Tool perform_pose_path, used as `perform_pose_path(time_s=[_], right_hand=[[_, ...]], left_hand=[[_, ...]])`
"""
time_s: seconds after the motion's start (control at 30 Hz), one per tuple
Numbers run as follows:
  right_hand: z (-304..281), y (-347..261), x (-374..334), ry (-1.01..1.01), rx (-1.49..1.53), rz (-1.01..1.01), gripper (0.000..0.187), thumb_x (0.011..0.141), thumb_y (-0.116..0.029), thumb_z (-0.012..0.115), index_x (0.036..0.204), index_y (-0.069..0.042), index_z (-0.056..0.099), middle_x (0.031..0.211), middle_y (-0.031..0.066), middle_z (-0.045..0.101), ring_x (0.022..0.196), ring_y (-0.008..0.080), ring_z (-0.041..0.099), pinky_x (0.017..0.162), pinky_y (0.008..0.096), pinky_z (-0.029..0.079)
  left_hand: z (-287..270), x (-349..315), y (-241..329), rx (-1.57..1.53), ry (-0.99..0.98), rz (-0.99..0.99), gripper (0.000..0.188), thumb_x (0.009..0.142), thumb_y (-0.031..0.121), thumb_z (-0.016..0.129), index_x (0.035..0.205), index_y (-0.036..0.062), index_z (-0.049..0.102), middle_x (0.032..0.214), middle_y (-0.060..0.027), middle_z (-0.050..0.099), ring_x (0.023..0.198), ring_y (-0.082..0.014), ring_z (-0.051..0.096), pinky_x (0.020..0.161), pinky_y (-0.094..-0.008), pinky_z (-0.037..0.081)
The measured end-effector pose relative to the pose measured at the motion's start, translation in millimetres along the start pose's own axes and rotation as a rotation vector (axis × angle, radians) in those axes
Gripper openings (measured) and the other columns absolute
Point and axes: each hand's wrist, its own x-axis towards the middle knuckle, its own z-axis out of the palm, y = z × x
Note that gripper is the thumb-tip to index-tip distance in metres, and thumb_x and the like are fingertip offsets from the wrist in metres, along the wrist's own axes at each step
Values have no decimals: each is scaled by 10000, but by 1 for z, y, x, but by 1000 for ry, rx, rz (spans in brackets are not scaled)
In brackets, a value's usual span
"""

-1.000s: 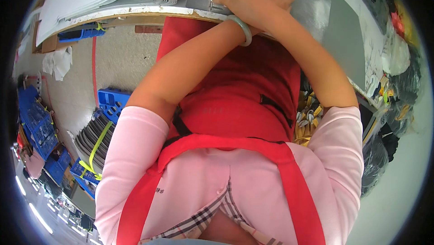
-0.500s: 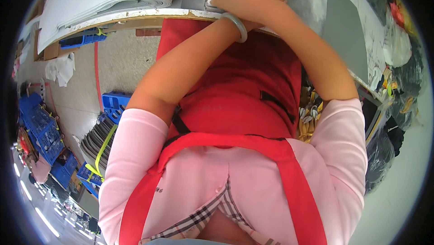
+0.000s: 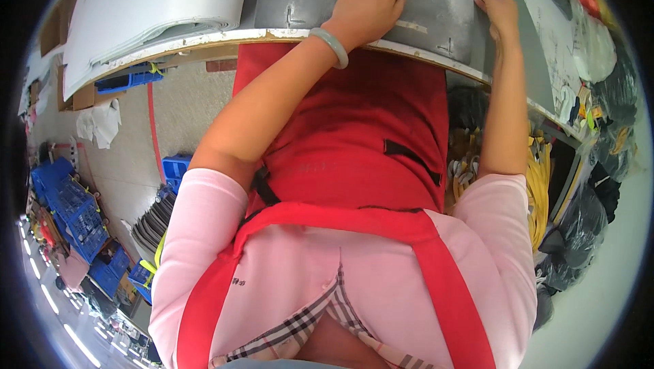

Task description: The person uses a straightedge and a utility knife to cut a large sheet of white paper on a workbench. They repeatedly align the straightedge, cut along the edge, and remove the cut pieces. After cutting, they fold the remaining paper and place it on a plastic sheet on the floor.

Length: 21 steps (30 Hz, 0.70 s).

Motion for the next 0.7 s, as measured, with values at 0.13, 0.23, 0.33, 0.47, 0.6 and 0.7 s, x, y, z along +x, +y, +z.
perform_pose_path(time_s=[0.13,0.23,0.33,0.47,0.6,0.7], right_hand=[[0,-16,-12,-318,194,96,250,913,-284,727,1075,-95,700,1010,-18,679,939,73,609,805,228,488],[20,-13,-28,-297,191,88,257,925,-258,713,1106,-81,673,998,-12,681,932,87,619,848,247,495],[12,12,-9,-261,570,72,258,954,-229,674,1163,-81,641,1032,-4,679,966,105,624,898,277,485],[15,19,-3,-128,766,120,338,972,-255,647,1237,-55,586,1139,57,664,1002,154,652,902,308,528],[26,7,-15,-188,886,65,247,978,-200,634,1173,-50,611,1084,79,682,940,177,677,819,308,560],[27,10,-14,-185,891,60,255,979,-189,631,1191,-50,605,1077,67,680,934,181,675,828,314,560]], left_hand=[[2,-1,-6,-170,20,7,323,894,195,586,1202,104,626,1216,-102,609,1209,-319,537,1006,-563,378],[-28,-4,25,-417,-31,64,283,868,132,623,1150,117,646,1129,-83,634,1089,-296,587,921,-470,439],[-63,-30,58,-548,-223,193,276,837,103,666,1113,112,672,1072,-86,639,1020,-297,601,865,-425,463],[-78,-36,17,-336,-216,106,308,789,132,739,1092,100,698,1041,-91,638,980,-300,606,845,-393,477],[-91,-26,-20,-264,-467,7,280,775,140,761,1046,84,717,1087,-76,643,1025,-303,606,874,-389,499],[-92,-24,-22,-291,-503,5,236,805,119,736,1034,63,715,1091,-78,641,1030,-318,604,873,-408,505]])
